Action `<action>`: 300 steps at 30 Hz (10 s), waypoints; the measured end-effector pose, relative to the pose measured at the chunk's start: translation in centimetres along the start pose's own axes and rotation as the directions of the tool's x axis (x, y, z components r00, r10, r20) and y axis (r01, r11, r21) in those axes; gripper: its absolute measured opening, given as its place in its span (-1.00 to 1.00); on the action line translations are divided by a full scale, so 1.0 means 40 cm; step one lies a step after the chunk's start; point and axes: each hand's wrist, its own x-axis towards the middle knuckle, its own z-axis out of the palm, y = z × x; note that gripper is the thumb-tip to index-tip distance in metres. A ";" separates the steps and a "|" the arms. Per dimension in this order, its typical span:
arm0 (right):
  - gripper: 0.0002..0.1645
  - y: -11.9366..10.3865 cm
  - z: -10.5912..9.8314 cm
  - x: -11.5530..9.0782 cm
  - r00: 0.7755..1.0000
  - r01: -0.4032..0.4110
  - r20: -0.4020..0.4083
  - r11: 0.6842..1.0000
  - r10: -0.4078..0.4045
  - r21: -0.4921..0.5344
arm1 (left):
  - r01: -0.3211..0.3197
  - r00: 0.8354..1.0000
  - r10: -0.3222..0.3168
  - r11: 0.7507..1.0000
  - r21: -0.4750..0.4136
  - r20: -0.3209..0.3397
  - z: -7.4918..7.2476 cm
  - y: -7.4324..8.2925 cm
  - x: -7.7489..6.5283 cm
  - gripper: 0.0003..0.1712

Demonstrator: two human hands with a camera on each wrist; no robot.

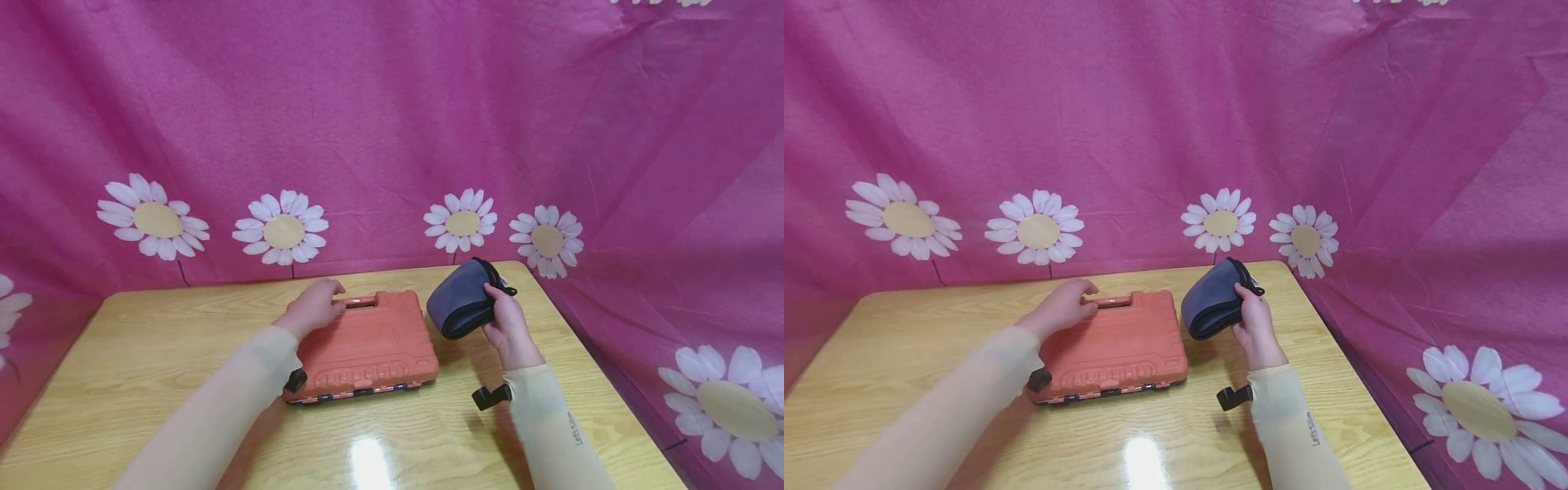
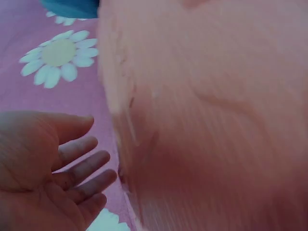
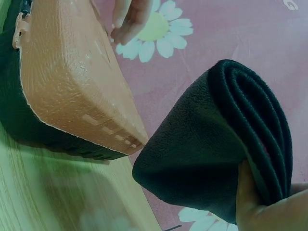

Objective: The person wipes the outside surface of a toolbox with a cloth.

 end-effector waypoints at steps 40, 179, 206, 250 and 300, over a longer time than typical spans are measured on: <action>-0.33 0.024 0.013 0.014 0.998 0.059 -0.026 0.998 -0.059 -0.028 | -0.069 0.991 0.035 0.961 0.267 0.129 0.027 0.003 0.120 -0.74; -0.30 0.012 0.023 -0.002 0.999 0.034 -0.022 0.999 -0.034 -0.027 | -0.384 0.876 0.465 0.835 0.395 -0.131 0.017 0.118 -0.260 -0.75; -0.34 0.020 0.024 0.001 0.998 0.055 -0.021 0.998 -0.056 -0.018 | -0.414 0.899 0.439 0.833 0.366 0.018 0.163 0.092 -0.285 -0.67; -0.28 0.031 0.027 0.004 0.999 0.053 -0.003 0.997 -0.053 -0.055 | -0.054 0.916 -0.121 0.908 -0.415 -0.383 0.075 -0.038 -0.270 -0.58; -0.50 0.093 0.247 0.024 0.921 0.388 0.279 0.562 -0.273 -0.730 | 0.253 0.923 -0.384 0.670 -0.698 -0.033 0.129 -0.167 -0.255 -0.35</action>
